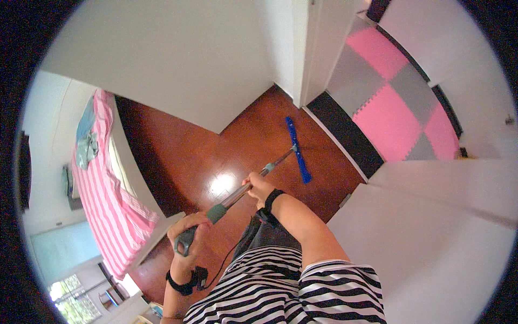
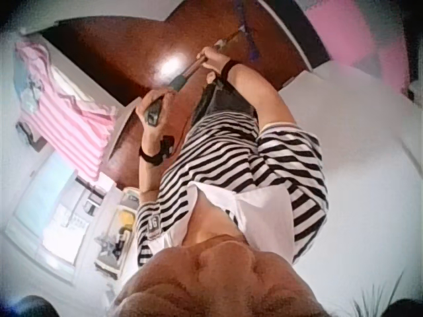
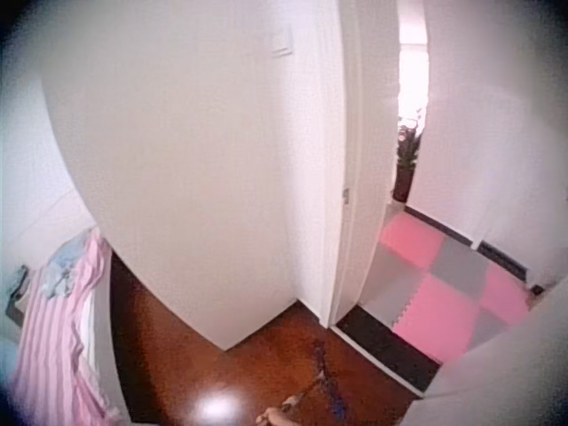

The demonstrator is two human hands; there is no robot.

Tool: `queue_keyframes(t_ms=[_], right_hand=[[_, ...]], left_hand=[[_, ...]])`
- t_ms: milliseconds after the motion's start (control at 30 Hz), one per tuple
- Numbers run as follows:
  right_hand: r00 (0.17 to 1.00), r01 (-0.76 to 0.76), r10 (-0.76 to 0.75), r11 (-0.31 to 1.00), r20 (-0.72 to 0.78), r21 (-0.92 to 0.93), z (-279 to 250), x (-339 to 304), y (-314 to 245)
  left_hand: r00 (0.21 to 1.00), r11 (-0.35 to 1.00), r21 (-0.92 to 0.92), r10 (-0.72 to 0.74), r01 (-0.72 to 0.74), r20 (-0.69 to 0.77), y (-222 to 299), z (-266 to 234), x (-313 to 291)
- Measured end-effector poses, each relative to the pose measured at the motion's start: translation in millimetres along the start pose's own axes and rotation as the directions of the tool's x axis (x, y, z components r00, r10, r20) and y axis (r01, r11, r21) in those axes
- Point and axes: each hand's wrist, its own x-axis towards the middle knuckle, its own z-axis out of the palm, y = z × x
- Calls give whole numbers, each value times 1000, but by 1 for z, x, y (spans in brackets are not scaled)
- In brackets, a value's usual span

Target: The person mops the wooden floor of a bedroom using a blue flat mop. They move the mop back and forth across the floor, covering areas near the bed, nightstand, and doorway.

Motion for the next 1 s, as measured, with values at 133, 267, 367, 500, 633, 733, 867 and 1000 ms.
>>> queue_keyframes(t_ms=[133,267,367,500,633,733,867,1000], right_hand=[[986,-133,122,987,-114,-91,29,-2,61],[964,-224,179,944,-196,-243,56,-52,96],[953,-282,232,915,-193,-289,70,-74,105],[973,-229,212,927,-88,-296,67,-85,96],[994,-90,101,959,27,-270,63,-94,74],[1000,2,-1,953,3,-304,58,-95,40],[990,139,-137,972,26,-187,47,-76,-18],[973,231,-231,963,16,-143,34,-52,-66]], left_hand=[[925,962,-18,-266,272,-271,21,-18,-31],[883,935,84,-293,345,-368,38,-31,-47],[923,956,139,-203,259,-328,43,-37,-50],[972,989,119,-55,84,-228,46,-44,-43],[993,993,79,92,-86,-74,46,-48,-33],[987,989,31,141,-144,76,38,-42,-25],[947,964,-97,262,-248,187,6,-14,1],[887,879,-255,443,-403,127,-34,34,32]])
